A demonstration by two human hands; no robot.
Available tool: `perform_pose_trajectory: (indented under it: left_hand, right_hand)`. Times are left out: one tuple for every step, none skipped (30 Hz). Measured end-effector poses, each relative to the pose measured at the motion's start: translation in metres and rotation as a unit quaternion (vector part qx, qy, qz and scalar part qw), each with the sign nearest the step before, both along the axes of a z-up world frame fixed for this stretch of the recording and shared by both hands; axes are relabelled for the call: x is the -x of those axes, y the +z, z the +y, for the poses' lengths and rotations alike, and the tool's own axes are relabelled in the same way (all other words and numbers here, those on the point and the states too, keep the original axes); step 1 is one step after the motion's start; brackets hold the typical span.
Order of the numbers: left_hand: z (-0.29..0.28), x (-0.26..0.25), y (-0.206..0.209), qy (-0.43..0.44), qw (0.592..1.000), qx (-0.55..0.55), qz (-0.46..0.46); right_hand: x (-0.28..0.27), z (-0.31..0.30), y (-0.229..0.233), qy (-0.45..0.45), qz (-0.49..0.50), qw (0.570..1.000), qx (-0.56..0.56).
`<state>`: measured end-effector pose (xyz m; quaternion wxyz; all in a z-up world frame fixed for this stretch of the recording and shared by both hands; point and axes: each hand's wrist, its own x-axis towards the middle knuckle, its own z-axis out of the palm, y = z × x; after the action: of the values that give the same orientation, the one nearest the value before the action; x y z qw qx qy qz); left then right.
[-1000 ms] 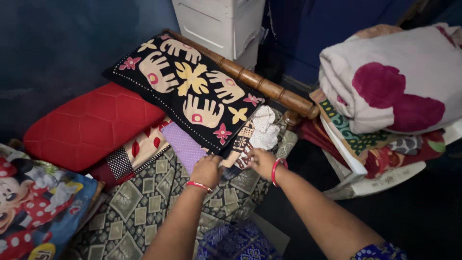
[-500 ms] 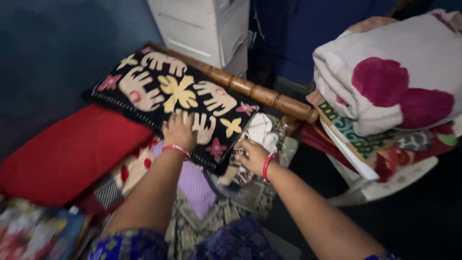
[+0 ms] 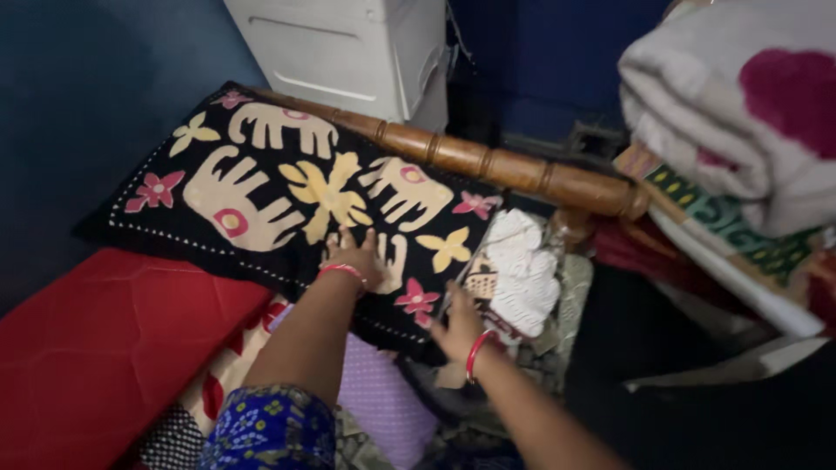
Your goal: The person inserts a pillow insert into a black pillowcase with a handprint design, then places it on a bed. They also handle a Minnie Mouse pillow and a red bolster pillow, arranging them on the bed.
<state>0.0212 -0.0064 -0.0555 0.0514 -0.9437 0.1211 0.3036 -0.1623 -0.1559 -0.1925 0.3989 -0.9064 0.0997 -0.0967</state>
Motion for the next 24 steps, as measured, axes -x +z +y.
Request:
perform_pose_trajectory:
  left_hand:
    - [0.001, -0.001, -0.001, 0.001, 1.000, 0.002, -0.007]
    - [0.001, -0.001, -0.003, 0.000, 1.000, 0.007, -0.013]
    - [0.004, 0.002, -0.006, -0.002, 1.000, 0.011, -0.019]
    - [0.005, 0.006, -0.008, -0.031, 0.999, 0.002, -0.028]
    - [0.009, 0.012, -0.012, -0.059, 0.998, -0.006, -0.037]
    - [0.017, 0.014, -0.016, -0.091, 0.994, -0.020, -0.048]
    - [0.025, 0.010, -0.019, -0.135, 0.986, -0.010, -0.093]
    - [0.031, 0.012, -0.026, -0.178, 0.976, 0.002, -0.128]
    - [0.040, 0.016, -0.032, -0.220, 0.962, 0.015, -0.162]
    - [0.049, 0.020, -0.039, -0.197, 0.965, 0.058, -0.161]
    - [0.060, 0.025, -0.046, -0.173, 0.967, 0.100, -0.159]
    - [0.070, 0.030, -0.051, -0.145, 0.966, 0.143, -0.157]
    - [0.077, 0.031, -0.055, -0.159, 0.960, 0.164, -0.161]
    - [0.081, 0.032, -0.059, -0.171, 0.954, 0.185, -0.164]
    - [0.087, 0.033, -0.063, -0.183, 0.947, 0.205, -0.167]
    - [0.094, 0.033, -0.064, -0.189, 0.947, 0.207, -0.158]
    - [0.100, 0.034, -0.066, -0.194, 0.947, 0.209, -0.149]
    - [0.106, 0.036, -0.068, -0.198, 0.948, 0.210, -0.136]
    - [0.111, 0.037, -0.069, -0.205, 0.945, 0.218, -0.131]
    - [0.120, 0.037, -0.072, -0.208, 0.944, 0.222, -0.127]
    - [0.129, 0.037, -0.076, -0.210, 0.943, 0.226, -0.123]
    - [0.136, 0.037, -0.078, -0.210, 0.940, 0.238, -0.124]
    - [0.142, 0.038, -0.081, -0.209, 0.937, 0.250, -0.124]
    - [0.148, 0.042, -0.084, -0.209, 0.934, 0.263, -0.123]
  right_hand:
    - [-0.007, 0.007, -0.001, -0.067, 0.003, 0.997, -0.037]
    - [-0.012, 0.013, 0.001, -0.125, 0.025, 0.991, -0.046]
    - [-0.016, 0.019, 0.003, -0.183, 0.047, 0.981, -0.055]
    - [-0.025, 0.025, 0.008, -0.241, 0.063, 0.966, -0.064]
    - [-0.027, 0.026, 0.012, -0.232, 0.050, 0.967, -0.096]
    - [-0.025, 0.025, 0.016, -0.226, 0.034, 0.964, -0.134]
    - [-0.023, 0.029, 0.019, -0.218, 0.018, 0.961, -0.171]
    - [-0.017, 0.035, 0.022, -0.218, 0.027, 0.955, -0.198]
    - [-0.014, 0.037, 0.027, -0.218, 0.036, 0.949, -0.225]
    - [-0.009, 0.042, 0.031, -0.214, 0.043, 0.944, -0.247]
    - [0.000, 0.057, 0.032, -0.233, 0.061, 0.931, -0.274]
    - [0.007, 0.070, 0.034, -0.248, 0.080, 0.918, -0.299]
    - [0.012, 0.082, 0.034, -0.263, 0.098, 0.904, -0.323]
    - [0.018, 0.091, 0.033, -0.264, 0.102, 0.897, -0.340]
    - [0.025, 0.097, 0.031, -0.264, 0.106, 0.890, -0.356]
    - [0.029, 0.099, 0.028, -0.264, 0.105, 0.884, -0.372]
    - [0.028, 0.099, 0.025, -0.270, 0.082, 0.898, -0.338]
    - [0.028, 0.099, 0.022, -0.275, 0.064, 0.910, -0.304]
    - [0.029, 0.101, 0.019, -0.279, 0.046, 0.921, -0.268]
    - [0.026, 0.107, 0.017, -0.283, 0.020, 0.922, -0.262]
    - [0.021, 0.109, 0.019, -0.286, -0.005, 0.923, -0.256]
    - [0.016, 0.110, 0.024, -0.289, -0.033, 0.924, -0.248]
    - [0.009, 0.114, 0.029, -0.300, -0.030, 0.924, -0.234]
    - [0.004, 0.119, 0.032, -0.313, -0.026, 0.924, -0.218]
